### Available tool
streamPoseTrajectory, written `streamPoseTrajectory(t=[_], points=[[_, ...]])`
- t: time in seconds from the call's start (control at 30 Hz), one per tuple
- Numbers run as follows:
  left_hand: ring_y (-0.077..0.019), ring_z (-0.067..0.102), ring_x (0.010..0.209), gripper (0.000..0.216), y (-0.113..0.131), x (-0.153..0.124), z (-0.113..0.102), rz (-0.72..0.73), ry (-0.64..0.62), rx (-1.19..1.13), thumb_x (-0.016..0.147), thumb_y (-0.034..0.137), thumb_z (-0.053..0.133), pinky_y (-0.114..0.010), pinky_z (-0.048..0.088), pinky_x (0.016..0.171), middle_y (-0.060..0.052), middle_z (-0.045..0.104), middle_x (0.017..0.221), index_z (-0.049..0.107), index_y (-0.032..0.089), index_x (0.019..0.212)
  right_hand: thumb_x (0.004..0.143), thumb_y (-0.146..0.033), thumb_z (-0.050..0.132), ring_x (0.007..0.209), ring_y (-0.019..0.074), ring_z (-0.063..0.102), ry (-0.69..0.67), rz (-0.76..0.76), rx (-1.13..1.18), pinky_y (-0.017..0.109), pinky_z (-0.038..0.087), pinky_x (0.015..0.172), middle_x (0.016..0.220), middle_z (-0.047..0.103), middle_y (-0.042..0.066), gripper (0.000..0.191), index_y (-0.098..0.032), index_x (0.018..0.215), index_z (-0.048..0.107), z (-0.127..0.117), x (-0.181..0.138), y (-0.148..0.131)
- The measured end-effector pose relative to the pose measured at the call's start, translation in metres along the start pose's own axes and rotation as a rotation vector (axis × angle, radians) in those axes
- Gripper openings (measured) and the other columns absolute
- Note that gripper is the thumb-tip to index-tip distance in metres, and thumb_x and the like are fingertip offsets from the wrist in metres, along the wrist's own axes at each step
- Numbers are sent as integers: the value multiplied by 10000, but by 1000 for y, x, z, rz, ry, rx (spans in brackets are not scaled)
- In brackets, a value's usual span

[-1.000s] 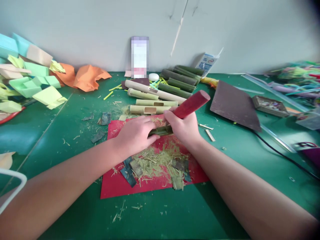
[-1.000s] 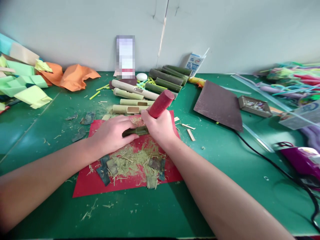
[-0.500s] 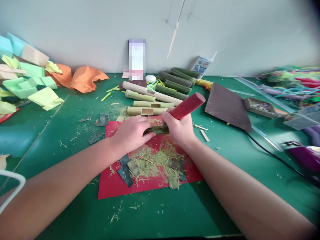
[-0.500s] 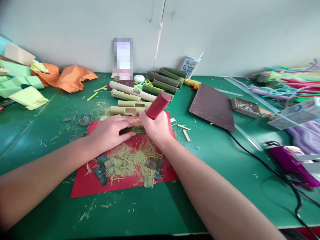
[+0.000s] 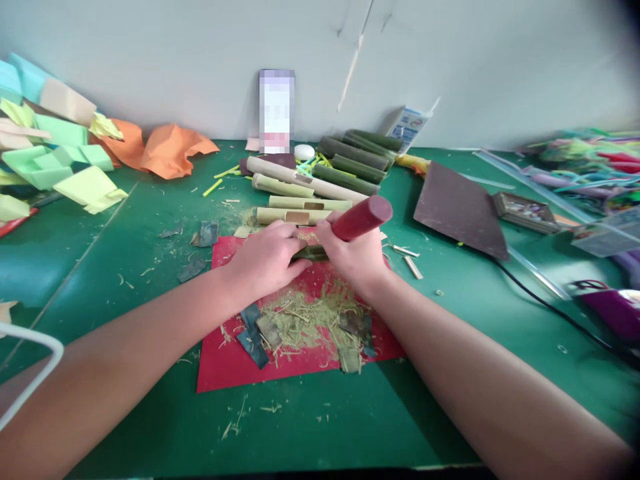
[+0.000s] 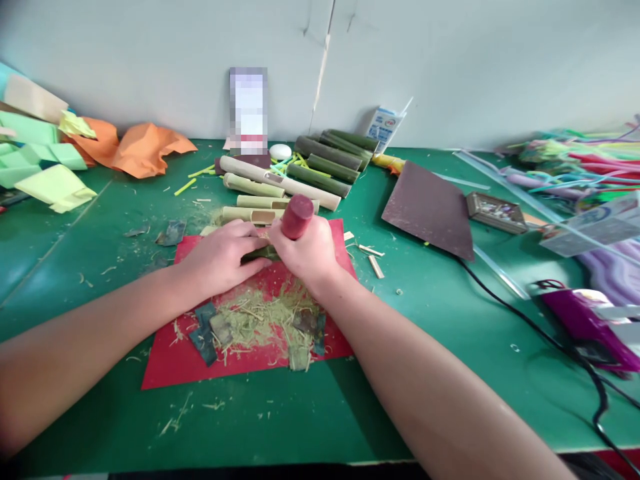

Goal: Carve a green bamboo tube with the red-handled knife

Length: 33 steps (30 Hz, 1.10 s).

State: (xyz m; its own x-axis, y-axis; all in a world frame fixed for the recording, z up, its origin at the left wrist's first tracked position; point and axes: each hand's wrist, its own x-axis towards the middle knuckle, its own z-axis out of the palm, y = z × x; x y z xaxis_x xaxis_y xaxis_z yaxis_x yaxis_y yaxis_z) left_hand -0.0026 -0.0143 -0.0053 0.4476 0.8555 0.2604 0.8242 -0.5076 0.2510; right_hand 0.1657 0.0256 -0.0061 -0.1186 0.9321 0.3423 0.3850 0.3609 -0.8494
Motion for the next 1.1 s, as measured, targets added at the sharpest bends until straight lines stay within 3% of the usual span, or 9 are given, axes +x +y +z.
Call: streamPoseTrajectory(t=[0.37, 0.53, 0.8, 0.97, 1.1], points=[[-281, 612, 1022, 269, -2, 1, 1, -20, 32, -88, 904, 288, 652, -470, 530, 920, -122, 660, 1041, 737, 151, 1118, 698, -198, 569, 507, 94, 385, -24, 109, 191, 278, 317, 480, 501, 419, -41, 248, -231, 524, 397, -2, 6, -4], [-280, 615, 994, 241, -4, 0, 2, -12, 34, -83, 898, 313, 658, -459, 532, 905, -126, 656, 999, 762, 122, 1002, 742, -222, 588, 541, 101, 422, 60, 58, 122, 279, 345, 516, 525, 468, -28, 246, -212, 528, 466, -2, 6, 0], [-286, 614, 984, 251, -4, 0, 3, 12, 44, -70, 906, 310, 647, -470, 531, 897, -132, 665, 993, 760, 116, 1017, 751, -231, 591, 528, 103, 449, 41, 63, 107, 282, 358, 507, 526, 498, -27, 232, -212, 544, 488, -2, 7, -1], [-273, 613, 1023, 280, -5, 1, 3, 8, 41, -115, 911, 278, 642, -462, 524, 936, -115, 658, 1043, 731, 164, 1150, 703, -171, 556, 474, 92, 407, -90, 120, 156, 276, 318, 461, 461, 439, -41, 258, -219, 480, 436, -5, 8, -5], [-277, 612, 1019, 252, -4, 1, 3, -7, 34, -85, 909, 300, 645, -471, 530, 935, -131, 651, 1029, 748, 128, 1061, 744, -197, 567, 488, 93, 417, -22, 95, 172, 275, 324, 470, 477, 459, -38, 261, -208, 497, 485, -6, 9, -4]])
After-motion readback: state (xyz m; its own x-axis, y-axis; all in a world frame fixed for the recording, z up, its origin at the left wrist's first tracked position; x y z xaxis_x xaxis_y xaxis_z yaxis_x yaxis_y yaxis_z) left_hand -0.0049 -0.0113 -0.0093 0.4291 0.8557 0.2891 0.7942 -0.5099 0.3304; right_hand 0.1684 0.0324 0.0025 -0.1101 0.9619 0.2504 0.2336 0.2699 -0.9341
